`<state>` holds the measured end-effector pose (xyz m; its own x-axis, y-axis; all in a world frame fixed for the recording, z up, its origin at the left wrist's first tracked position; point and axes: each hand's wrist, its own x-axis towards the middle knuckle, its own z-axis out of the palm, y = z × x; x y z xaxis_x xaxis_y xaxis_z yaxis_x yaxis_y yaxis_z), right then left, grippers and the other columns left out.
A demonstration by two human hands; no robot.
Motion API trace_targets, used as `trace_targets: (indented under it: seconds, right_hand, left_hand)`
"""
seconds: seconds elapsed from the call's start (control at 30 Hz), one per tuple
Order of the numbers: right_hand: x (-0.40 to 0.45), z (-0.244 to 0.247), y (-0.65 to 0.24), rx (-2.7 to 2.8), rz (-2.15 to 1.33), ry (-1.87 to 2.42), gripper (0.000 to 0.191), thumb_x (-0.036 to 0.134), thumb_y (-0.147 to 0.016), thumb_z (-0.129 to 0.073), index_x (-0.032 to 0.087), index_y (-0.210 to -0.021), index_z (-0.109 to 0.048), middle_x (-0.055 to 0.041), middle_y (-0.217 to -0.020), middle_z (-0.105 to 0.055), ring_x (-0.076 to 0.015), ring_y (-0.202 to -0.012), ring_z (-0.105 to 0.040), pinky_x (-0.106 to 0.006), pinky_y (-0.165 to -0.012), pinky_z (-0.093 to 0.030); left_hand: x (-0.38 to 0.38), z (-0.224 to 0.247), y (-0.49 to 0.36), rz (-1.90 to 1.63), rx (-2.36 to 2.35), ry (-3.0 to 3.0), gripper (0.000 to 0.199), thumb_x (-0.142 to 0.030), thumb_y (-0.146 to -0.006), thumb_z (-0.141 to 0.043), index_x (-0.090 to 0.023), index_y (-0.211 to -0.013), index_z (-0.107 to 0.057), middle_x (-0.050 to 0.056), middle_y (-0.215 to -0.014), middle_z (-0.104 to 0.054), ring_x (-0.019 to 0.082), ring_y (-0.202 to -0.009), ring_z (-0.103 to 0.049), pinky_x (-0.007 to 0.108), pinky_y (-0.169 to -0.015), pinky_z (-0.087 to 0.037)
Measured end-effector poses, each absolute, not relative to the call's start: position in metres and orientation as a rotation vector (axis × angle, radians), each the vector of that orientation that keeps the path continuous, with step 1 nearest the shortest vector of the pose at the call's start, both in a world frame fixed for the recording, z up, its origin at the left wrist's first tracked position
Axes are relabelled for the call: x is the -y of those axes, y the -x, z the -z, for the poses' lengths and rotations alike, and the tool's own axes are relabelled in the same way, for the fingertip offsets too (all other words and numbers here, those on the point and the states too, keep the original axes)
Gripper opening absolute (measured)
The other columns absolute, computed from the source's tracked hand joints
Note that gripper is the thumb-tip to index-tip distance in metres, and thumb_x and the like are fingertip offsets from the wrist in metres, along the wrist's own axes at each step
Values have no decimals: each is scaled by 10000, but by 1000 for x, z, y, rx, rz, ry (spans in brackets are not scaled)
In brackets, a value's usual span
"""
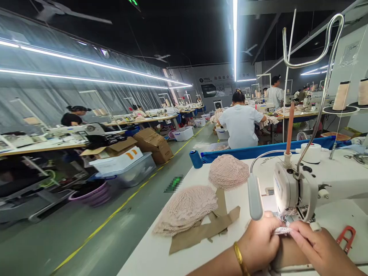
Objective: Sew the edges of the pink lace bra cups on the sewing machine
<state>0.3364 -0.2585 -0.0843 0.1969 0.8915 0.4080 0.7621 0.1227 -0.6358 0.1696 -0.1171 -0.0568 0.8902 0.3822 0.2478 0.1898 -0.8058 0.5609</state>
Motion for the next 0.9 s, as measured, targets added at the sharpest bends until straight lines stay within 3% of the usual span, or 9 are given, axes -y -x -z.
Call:
trace_targets:
  seconds: [0.1,0.23,0.33,0.47,0.6,0.7,0.8,0.9]
  right_hand:
    - [257,83,-335,1490,-223,1677,454,499,-1152,-378,282,-941,-717,31,-697,-733,-192,-620,-713,-283,-624,-491]
    - [256,82,-334,1422,-221,1712,475,520,-1129,-406,266,-822,-664,10,-730,-756,-202,-680,-725,-268,-669,-524]
    - [257,81,-333,1440,-162,1713,485,505,-1132,-396,274,-762,-609,4,-690,-743,-208,-635,-713,-272,-654,-537]
    - [259,80,-336,1658,-35,1657,427,406,-1169,-340,299,-931,-678,53,-640,-703,-177,-497,-646,-290,-616,-505]
    - [259,80,-339,1757,154,1631,431,368,-1190,-288,306,-1061,-694,20,-905,-819,-173,-601,-725,-304,-577,-480]
    - [258,80,-339,1716,125,1634,420,384,-1189,-316,311,-1023,-695,42,-817,-790,-173,-600,-729,-294,-584,-500]
    - [257,81,-338,1674,57,1614,411,393,-1184,-337,312,-955,-668,58,-778,-771,-174,-627,-751,-283,-606,-515]
    - [257,84,-339,1718,59,1591,365,366,-1184,-329,321,-1058,-669,43,-887,-810,-182,-678,-776,-289,-610,-516]
  left_hand:
    - [115,51,-173,-435,-462,-2430,269,20,-757,-543,-207,-733,-686,-29,-791,-597,141,-741,-603,210,-692,-502]
    - [116,48,-175,-420,-485,-2339,251,41,-736,-584,-188,-632,-596,-47,-744,-533,119,-712,-578,184,-650,-463]
    - [116,51,-175,-440,-515,-2329,198,-16,-769,-649,-197,-704,-695,-32,-797,-609,134,-736,-627,202,-665,-500]
    - [115,56,-174,-585,-468,-2392,284,-65,-838,-638,-222,-974,-832,12,-893,-735,178,-843,-700,253,-776,-555]
    - [115,56,-175,-513,-422,-2481,193,-77,-841,-648,-203,-814,-791,1,-769,-686,169,-746,-654,235,-705,-517]
    - [114,53,-176,-430,-423,-2467,176,-90,-835,-658,-201,-725,-740,-14,-721,-664,161,-725,-638,217,-691,-504]
    - [113,54,-176,-444,-450,-2417,174,-100,-846,-652,-204,-790,-780,-1,-778,-731,171,-783,-686,218,-731,-519]
    - [112,57,-176,-506,-479,-2404,207,-110,-854,-653,-210,-903,-827,22,-861,-795,193,-839,-728,251,-808,-534]
